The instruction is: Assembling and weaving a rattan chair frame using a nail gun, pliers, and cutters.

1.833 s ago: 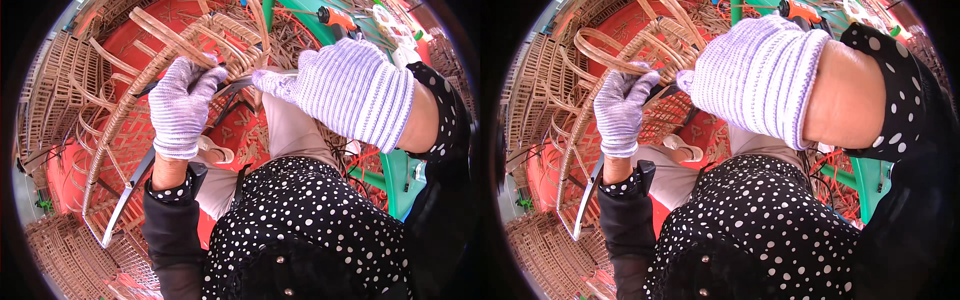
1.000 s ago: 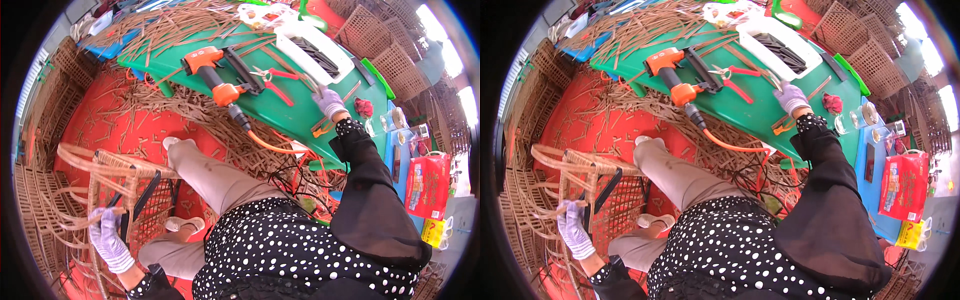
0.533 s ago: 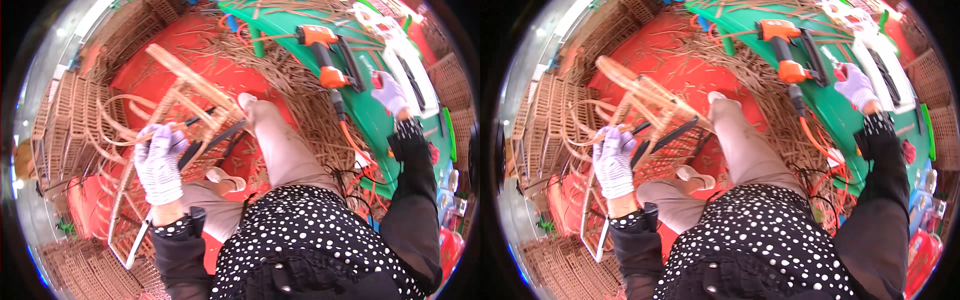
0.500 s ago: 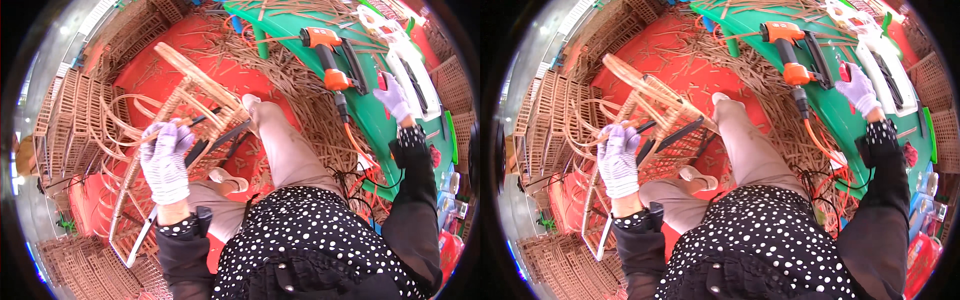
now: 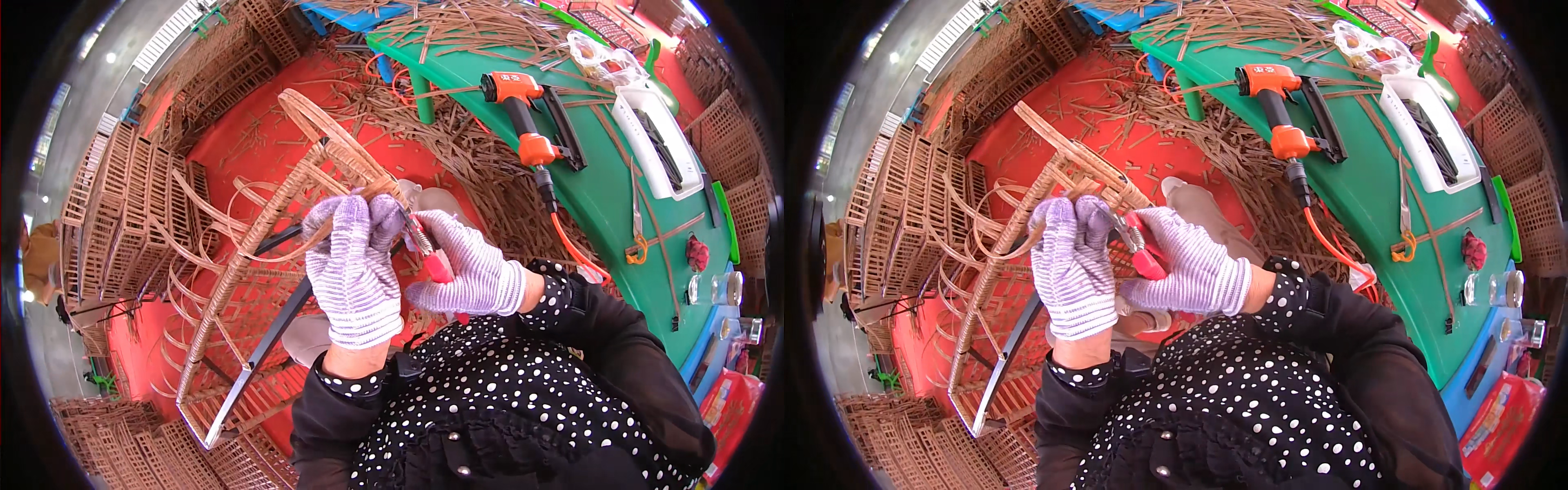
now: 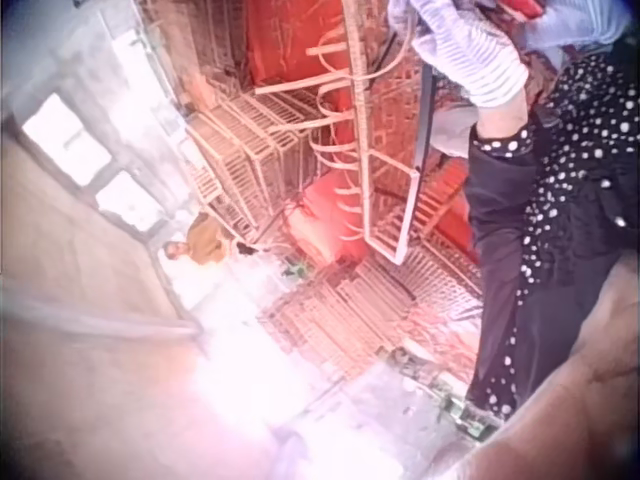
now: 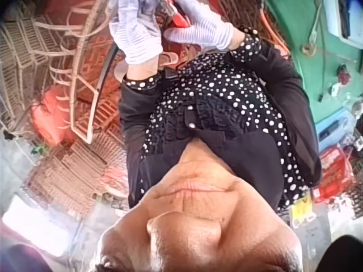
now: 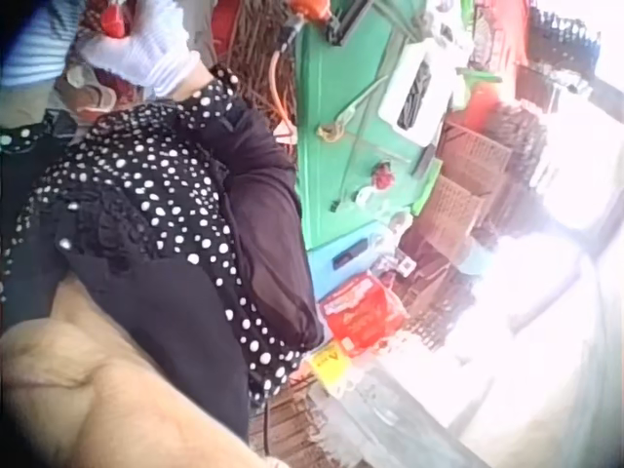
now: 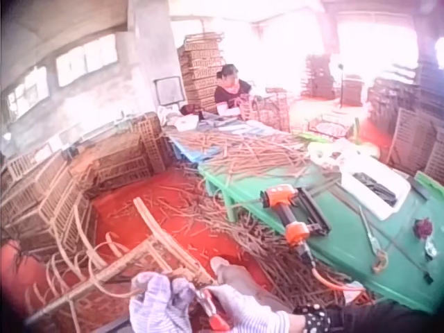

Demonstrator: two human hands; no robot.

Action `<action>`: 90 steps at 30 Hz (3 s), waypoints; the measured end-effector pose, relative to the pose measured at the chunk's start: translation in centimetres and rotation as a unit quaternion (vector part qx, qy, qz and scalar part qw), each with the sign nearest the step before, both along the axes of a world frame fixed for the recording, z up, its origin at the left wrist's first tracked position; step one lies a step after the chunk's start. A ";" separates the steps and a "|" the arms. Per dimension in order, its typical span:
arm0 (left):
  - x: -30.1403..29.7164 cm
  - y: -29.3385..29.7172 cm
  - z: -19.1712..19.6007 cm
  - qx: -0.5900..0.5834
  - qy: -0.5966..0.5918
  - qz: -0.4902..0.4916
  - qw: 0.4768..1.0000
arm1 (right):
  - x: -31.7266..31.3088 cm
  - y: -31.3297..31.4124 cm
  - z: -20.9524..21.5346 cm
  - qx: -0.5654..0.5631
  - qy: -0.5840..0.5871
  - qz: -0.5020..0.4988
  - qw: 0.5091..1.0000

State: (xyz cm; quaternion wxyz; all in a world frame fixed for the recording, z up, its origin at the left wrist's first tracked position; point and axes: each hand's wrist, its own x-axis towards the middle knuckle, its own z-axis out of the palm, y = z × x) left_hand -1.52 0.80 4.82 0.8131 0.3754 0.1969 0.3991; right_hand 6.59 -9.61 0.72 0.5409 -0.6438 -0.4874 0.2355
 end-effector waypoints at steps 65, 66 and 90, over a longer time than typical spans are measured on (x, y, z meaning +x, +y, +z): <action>-3.9 9.3 -3.2 0.460 0.352 -0.064 0.813 | 27.6 0.5 -7.9 -0.386 -0.133 -0.290 0.865; -4.0 9.4 -3.4 0.460 0.306 -0.058 0.831 | 28.4 -0.7 -6.8 -0.325 -0.089 -0.255 0.906; -3.7 9.1 -3.0 0.566 0.301 -0.049 0.766 | 6.1 -14.0 2.5 0.047 0.165 -0.135 0.976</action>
